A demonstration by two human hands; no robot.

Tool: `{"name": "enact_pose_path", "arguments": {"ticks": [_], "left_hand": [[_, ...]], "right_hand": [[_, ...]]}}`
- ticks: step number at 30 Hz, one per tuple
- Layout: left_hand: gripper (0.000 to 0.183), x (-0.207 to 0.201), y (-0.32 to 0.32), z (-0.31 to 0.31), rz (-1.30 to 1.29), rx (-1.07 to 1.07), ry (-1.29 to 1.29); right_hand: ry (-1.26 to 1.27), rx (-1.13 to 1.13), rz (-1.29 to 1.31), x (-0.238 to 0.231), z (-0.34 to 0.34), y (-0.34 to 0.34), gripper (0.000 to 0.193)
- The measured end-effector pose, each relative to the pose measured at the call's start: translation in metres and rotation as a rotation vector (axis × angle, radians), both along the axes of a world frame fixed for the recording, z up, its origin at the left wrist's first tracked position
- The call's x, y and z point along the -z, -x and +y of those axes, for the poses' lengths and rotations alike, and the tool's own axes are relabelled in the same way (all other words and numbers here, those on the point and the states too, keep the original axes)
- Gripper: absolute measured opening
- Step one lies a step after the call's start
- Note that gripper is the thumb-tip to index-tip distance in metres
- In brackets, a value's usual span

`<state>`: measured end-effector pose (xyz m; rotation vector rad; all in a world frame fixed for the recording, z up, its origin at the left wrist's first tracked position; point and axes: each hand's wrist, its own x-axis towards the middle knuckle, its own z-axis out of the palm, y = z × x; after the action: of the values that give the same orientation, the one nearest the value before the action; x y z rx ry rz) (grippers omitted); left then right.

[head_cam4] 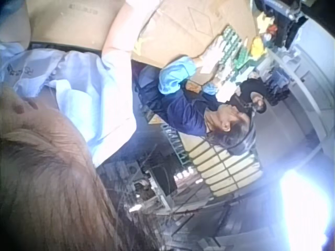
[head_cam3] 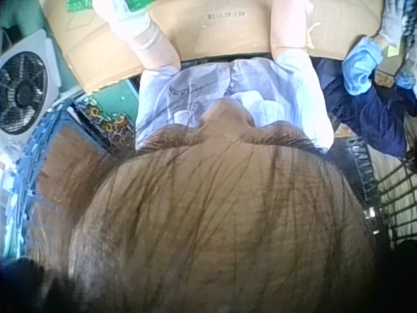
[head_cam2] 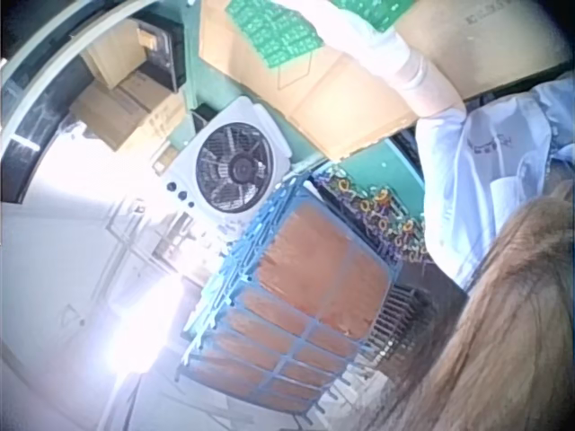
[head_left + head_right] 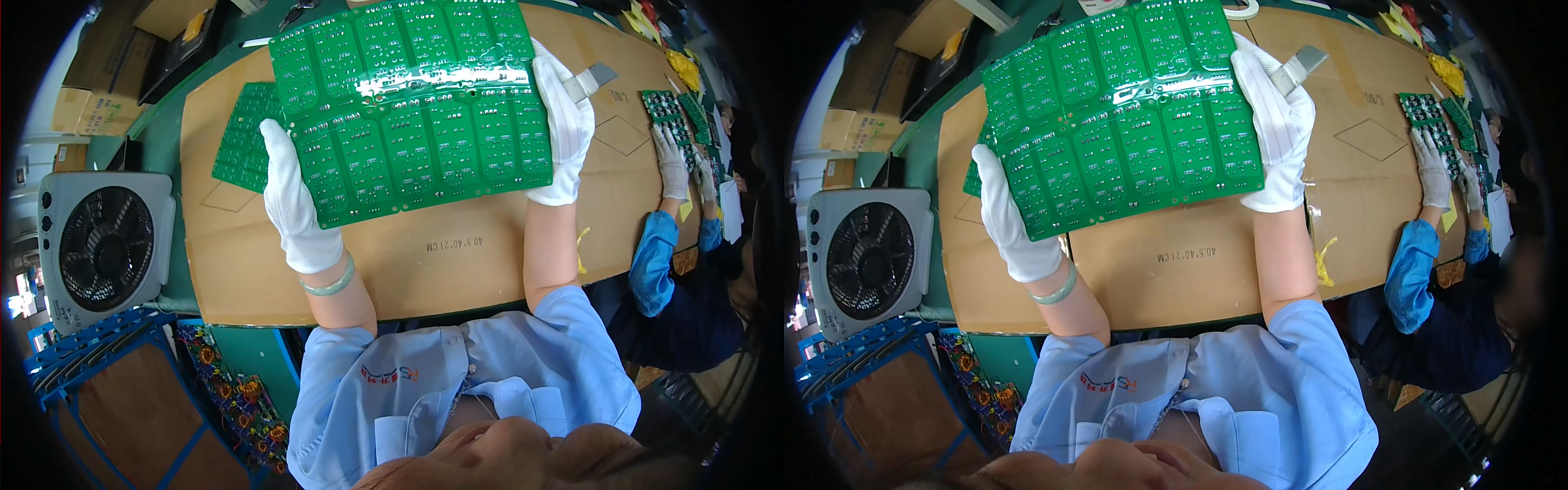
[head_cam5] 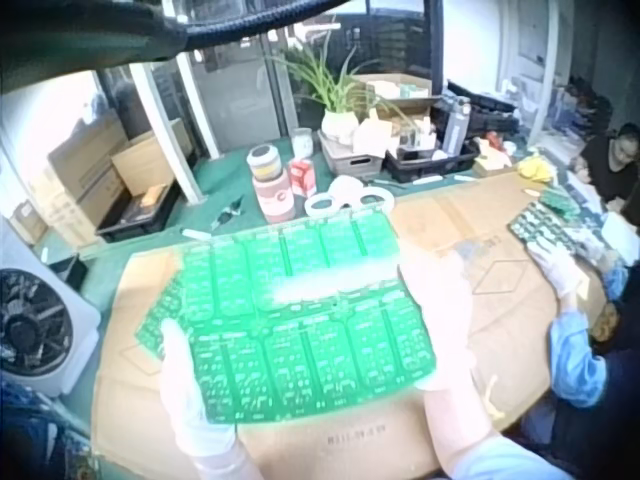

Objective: The person holds a green circuit board with both hands, rotating it to view both sides and the edges. They use a small metal tool to point at or touch specific components on the board. The person then places the board down and picks up another one to repeat the inspection process.

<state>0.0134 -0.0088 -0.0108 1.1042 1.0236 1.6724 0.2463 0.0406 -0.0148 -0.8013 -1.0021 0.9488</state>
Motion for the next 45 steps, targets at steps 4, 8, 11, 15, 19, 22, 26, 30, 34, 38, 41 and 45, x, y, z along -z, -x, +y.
{"name": "enact_pose_path", "arguments": {"ticks": [4,8,11,15,19,22,26,30,34,38,41,45], "left_hand": [[0.035,0.005,0.002,0.001,-0.026,-0.072,0.036],[0.038,0.011,0.005,0.002,-0.004,-0.059,0.024],[0.041,0.014,0.006,0.003,0.086,-0.079,-0.019],[0.045,0.011,0.002,0.004,0.011,-0.08,-0.01],[0.043,0.015,0.004,0.005,0.097,-0.071,-0.016],[0.04,0.011,0.001,0.004,0.311,-0.137,-0.056],[0.043,0.01,0.0,0.001,0.278,-0.147,-0.041],[0.039,0.009,-0.001,0.003,0.005,-0.1,0.015],[0.042,-0.017,-0.009,0.001,-0.395,0.098,0.1],[0.047,-0.016,-0.009,0.0,-0.233,0.031,0.078],[0.045,-0.018,-0.008,0.0,-0.278,0.067,0.075],[0.045,-0.007,-0.004,0.001,-0.007,0.01,-0.032]], "right_hand": [[0.141,-0.087,0.154,-0.002,0.002,0.001,0.031],[0.181,-0.104,0.131,0.005,0.007,-0.005,0.031],[0.195,-0.101,0.147,0.008,0.009,-0.006,0.03],[0.21,-0.087,0.133,0.011,0.012,-0.007,0.03],[0.226,-0.102,0.149,0.007,0.009,-0.006,0.03],[0.232,-0.109,0.182,0.006,0.009,-0.006,0.03],[0.218,-0.124,0.205,0.003,0.007,-0.005,0.031],[0.21,-0.111,0.163,0.001,0.005,-0.006,0.032],[0.18,-0.083,0.08,-0.001,0.002,-0.006,0.031],[0.167,-0.065,0.079,-0.006,-0.003,-0.003,0.03],[0.153,-0.067,0.116,-0.01,-0.006,-0.001,0.03],[0.165,-0.065,0.116,-0.016,-0.008,0.002,0.029]]}}
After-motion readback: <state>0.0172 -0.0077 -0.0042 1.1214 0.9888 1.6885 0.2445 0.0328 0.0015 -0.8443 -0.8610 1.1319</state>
